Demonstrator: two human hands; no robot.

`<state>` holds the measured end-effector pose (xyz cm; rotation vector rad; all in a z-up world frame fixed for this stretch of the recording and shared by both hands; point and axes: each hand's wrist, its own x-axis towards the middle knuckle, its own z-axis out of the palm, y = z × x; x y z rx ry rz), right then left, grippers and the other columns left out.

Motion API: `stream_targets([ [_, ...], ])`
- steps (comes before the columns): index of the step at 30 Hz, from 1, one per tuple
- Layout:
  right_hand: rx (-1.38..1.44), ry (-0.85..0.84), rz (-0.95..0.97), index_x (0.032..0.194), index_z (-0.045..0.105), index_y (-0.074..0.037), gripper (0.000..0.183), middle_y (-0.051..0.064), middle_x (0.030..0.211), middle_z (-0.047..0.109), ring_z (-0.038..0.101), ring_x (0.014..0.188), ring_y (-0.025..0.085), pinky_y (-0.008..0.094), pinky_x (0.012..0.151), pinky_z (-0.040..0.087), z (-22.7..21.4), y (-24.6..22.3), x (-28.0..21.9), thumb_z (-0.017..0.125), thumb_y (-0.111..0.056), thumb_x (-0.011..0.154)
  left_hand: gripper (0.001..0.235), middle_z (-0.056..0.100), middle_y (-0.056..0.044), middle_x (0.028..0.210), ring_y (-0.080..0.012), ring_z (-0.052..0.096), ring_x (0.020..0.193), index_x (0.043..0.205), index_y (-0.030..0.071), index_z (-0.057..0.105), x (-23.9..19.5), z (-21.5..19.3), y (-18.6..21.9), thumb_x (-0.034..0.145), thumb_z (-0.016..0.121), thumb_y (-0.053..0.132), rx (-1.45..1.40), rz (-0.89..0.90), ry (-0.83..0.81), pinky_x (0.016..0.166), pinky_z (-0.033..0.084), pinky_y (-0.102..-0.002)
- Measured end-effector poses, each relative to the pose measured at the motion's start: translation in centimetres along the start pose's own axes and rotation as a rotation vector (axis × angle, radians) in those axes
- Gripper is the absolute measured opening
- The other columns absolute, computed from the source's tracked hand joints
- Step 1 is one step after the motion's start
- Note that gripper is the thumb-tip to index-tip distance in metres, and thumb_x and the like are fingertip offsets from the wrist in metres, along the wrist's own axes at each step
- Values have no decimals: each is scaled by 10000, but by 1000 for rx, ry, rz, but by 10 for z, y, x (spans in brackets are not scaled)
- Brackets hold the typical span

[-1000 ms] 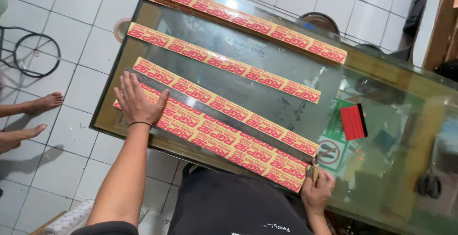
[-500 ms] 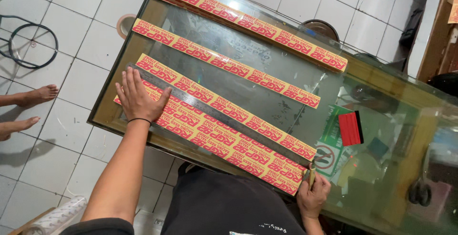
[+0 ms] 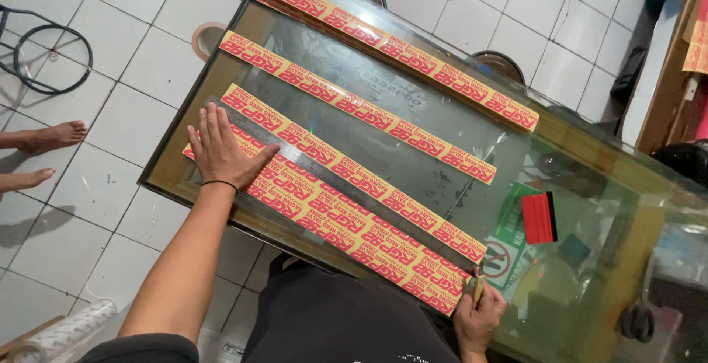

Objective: The person uses a metal ruler and a utility knife to cut long strips of red and yellow patterned stickers on a glass table. They align the ruler, score the sticker material, and then peel away the cut sections.

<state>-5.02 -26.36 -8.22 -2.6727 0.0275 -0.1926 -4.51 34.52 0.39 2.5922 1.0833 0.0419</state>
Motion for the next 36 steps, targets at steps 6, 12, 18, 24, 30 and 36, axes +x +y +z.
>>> stream_targets([
  [6,254,62,172,1326,705,-107,279,38,1150,756,676,1128,146,314,1013,499,-36,-83,22,587,-210,1095,1435,53,-141,1744,-279,11,1606,1645,1,112,6,-3,-5,667,446,996,71,-27,-90,1274,-19,-543],
  [12,417,-364,64,1509,526,-51,568,149,1297,683,650,1120,214,344,939,501,-8,-173,124,608,-240,980,1480,137,-181,1727,-322,74,1600,1631,-21,149,14,21,-16,660,395,1068,104,11,-42,1264,4,-575],
  [18,374,-712,-684,1324,603,-86,352,269,1035,711,646,1022,535,617,842,546,72,-376,149,592,-248,1012,1439,261,-191,1700,-352,205,1595,1580,0,342,9,26,-14,609,460,1055,74,25,43,1269,154,-658],
  [24,281,-825,-944,1183,594,-126,276,251,915,694,683,931,505,603,772,539,179,-492,139,515,-361,1063,1148,255,-132,1701,-299,156,1602,1579,42,344,7,10,1,705,628,729,163,-36,29,1283,105,-646],
  [30,24,-884,-930,1089,618,-182,249,223,850,713,710,861,506,609,716,572,224,-530,140,516,-397,1017,935,221,-138,1718,-346,152,1595,1601,31,311,14,30,-9,745,600,272,216,-16,18,1266,78,-684],
  [36,-55,-909,-969,1137,597,-172,273,242,859,711,717,869,508,624,746,576,236,-525,142,486,-396,1029,918,202,-132,1725,-341,129,1603,1603,37,295,5,-3,5,753,597,206,209,-31,-28,1275,24,-681],
])
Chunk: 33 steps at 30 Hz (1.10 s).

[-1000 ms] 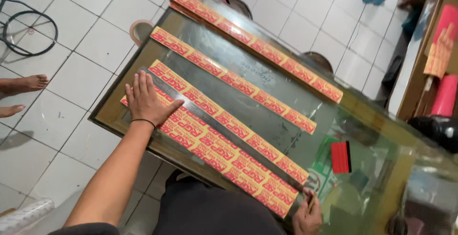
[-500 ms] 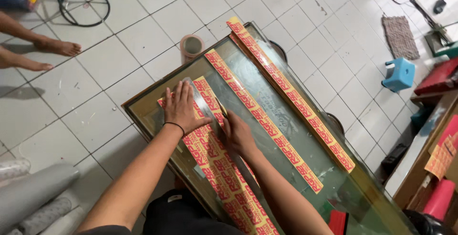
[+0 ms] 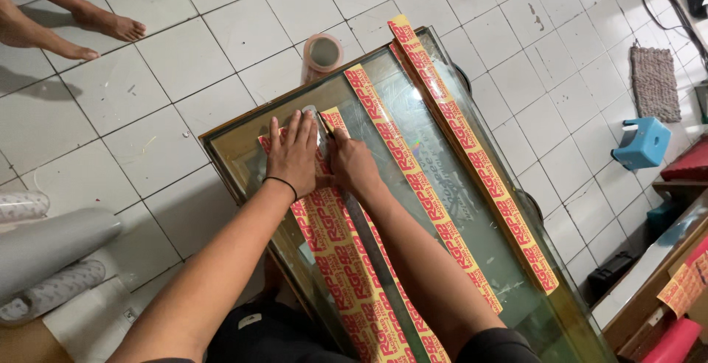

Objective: The person uses a metal ruler and a utility knife to cut long strips of red and yellow patterned stickers on a glass table. They align the ruler, score the sticker material, and then peel away the cut sections.

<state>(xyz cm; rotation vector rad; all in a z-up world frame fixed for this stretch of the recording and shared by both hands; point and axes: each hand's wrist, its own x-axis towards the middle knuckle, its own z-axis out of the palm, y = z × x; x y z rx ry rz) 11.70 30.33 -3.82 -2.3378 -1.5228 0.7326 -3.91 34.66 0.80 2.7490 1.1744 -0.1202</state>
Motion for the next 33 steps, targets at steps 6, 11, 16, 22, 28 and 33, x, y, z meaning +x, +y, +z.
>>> stream_targets([
  [6,156,-41,0,1168,605,-133,277,309,885,695,691,911,539,641,776,555,-21,-17,-23,483,-329,1014,856,199,-133,1720,-354,119,1599,1598,33,310,8,17,-1,843,608,305,23,-15,-15,1263,16,-708],
  [11,185,-92,48,1200,588,-101,327,338,912,682,663,927,577,691,774,518,-17,5,-67,497,-342,999,1253,183,-105,1732,-327,76,1610,1610,66,290,10,16,-2,687,606,851,25,-33,-63,1261,-47,-725],
  [16,169,-139,75,1201,573,-76,318,375,913,660,648,899,600,695,768,504,-40,19,-140,457,-320,1033,1398,192,-77,1740,-297,55,1621,1621,87,294,8,6,0,637,380,1076,52,-38,-110,1264,-64,-715],
  [22,130,-183,83,1158,562,-87,340,354,894,671,647,896,602,700,751,499,-45,32,-166,431,-365,1011,1371,184,-110,1750,-312,61,1627,1620,78,321,-8,19,8,652,459,1039,59,-71,-12,1283,-91,-672],
  [28,-44,-182,-29,1057,626,-60,284,323,817,681,703,801,542,608,656,568,-45,44,-138,477,-291,985,1039,350,-222,1633,-417,284,1534,1519,-35,451,-93,30,79,725,839,509,-215,35,328,1243,187,-669],
  [33,-106,-156,-134,952,634,-46,229,257,712,673,720,735,504,582,593,578,-11,84,-101,471,-203,918,1298,65,-138,1758,-365,70,1615,1660,70,160,-120,53,101,733,416,941,-266,29,8,1292,24,-635],
])
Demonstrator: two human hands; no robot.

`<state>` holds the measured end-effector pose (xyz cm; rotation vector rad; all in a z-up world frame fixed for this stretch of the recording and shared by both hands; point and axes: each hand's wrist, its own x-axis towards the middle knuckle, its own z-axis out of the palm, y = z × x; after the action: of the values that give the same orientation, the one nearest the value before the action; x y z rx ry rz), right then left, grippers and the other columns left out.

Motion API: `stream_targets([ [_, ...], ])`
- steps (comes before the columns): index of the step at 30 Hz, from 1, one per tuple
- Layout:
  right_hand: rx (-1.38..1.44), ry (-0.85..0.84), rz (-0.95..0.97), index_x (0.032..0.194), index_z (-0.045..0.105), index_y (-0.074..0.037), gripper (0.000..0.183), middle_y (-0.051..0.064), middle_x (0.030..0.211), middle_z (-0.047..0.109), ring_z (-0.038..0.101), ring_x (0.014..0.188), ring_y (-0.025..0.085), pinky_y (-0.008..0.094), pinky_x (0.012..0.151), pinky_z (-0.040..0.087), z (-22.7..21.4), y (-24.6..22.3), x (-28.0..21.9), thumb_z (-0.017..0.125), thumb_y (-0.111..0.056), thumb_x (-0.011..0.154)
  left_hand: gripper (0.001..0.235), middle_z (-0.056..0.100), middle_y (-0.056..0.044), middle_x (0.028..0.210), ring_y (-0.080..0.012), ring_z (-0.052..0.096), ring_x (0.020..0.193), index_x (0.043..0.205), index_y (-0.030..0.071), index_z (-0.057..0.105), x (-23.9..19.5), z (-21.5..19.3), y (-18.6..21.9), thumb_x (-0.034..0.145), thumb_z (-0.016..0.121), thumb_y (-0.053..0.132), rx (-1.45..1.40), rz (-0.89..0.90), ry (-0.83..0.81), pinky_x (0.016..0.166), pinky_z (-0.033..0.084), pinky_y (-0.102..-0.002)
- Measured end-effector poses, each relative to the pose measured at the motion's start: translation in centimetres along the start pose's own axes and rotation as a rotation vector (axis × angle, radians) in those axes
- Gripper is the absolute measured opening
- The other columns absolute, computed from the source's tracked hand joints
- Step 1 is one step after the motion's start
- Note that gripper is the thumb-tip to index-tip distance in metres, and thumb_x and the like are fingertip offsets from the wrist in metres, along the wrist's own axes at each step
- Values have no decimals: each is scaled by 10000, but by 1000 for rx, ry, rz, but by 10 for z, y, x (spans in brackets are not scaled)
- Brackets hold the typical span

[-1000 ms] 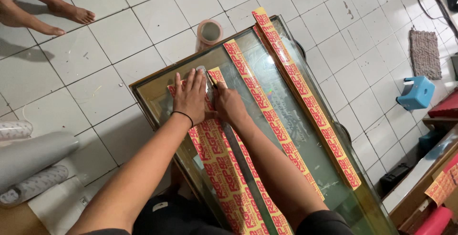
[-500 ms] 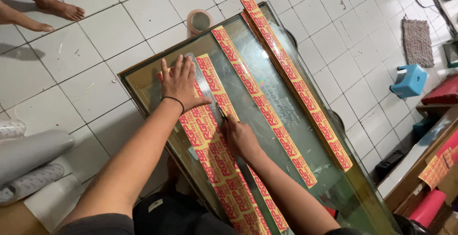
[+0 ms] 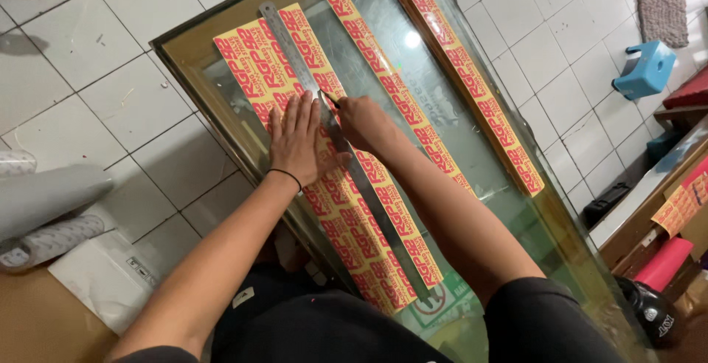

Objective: The person uses a metal ruler and a utility knife to cut long strips of red and yellow patterned stickers on a glass table. They align the ruler, score the sticker material, and then peel away the cut sections.

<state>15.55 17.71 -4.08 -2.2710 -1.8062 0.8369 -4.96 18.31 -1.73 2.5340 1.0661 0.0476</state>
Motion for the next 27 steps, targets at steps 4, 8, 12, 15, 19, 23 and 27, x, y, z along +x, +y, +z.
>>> stream_targets([
  [4,34,12,-40,971,617,-50,194,262,714,662,716,729,510,584,565,570,-12,-22,-20,500,-196,919,1332,56,-106,1764,-351,56,1618,1664,88,161,2,-1,9,699,418,969,73,-52,-30,1300,17,-640],
  [8,195,44,38,1094,615,-57,316,323,813,672,683,816,577,630,667,552,-1,-22,-31,446,-310,1006,985,64,-84,1761,-361,32,1610,1657,85,173,6,-11,20,870,599,498,170,-109,-94,1271,-30,-693],
  [12,211,46,63,1155,575,-29,306,396,836,642,653,853,613,718,722,485,-9,-31,-86,434,-257,1008,1075,90,-80,1760,-367,3,1607,1655,93,209,16,1,18,767,696,456,208,-148,-125,1239,-75,-747],
  [15,270,20,84,1137,550,-40,285,409,870,635,629,870,638,730,726,450,2,-21,-125,439,-267,1006,1247,111,-60,1763,-348,3,1615,1654,100,227,16,-3,17,715,607,828,189,-152,-129,1235,-124,-742],
  [19,248,-35,154,1213,521,-73,332,378,945,660,635,901,618,722,755,480,13,-8,-190,417,-335,1038,1254,129,-78,1761,-359,4,1616,1646,74,252,11,-10,22,747,540,898,198,-131,-136,1243,-105,-729],
  [23,201,-63,254,1298,502,-135,343,318,980,666,653,904,595,694,778,540,23,3,-230,427,-339,1032,1294,154,-79,1761,-346,11,1619,1646,73,263,11,-7,19,737,481,968,212,-131,-104,1246,-120,-714],
  [27,123,-67,237,1290,503,-151,316,272,963,671,676,887,575,661,766,562,11,-2,-233,416,-329,1044,1264,145,-91,1765,-347,5,1622,1655,60,261,9,-1,20,778,472,945,144,-122,-75,1256,-112,-701],
])
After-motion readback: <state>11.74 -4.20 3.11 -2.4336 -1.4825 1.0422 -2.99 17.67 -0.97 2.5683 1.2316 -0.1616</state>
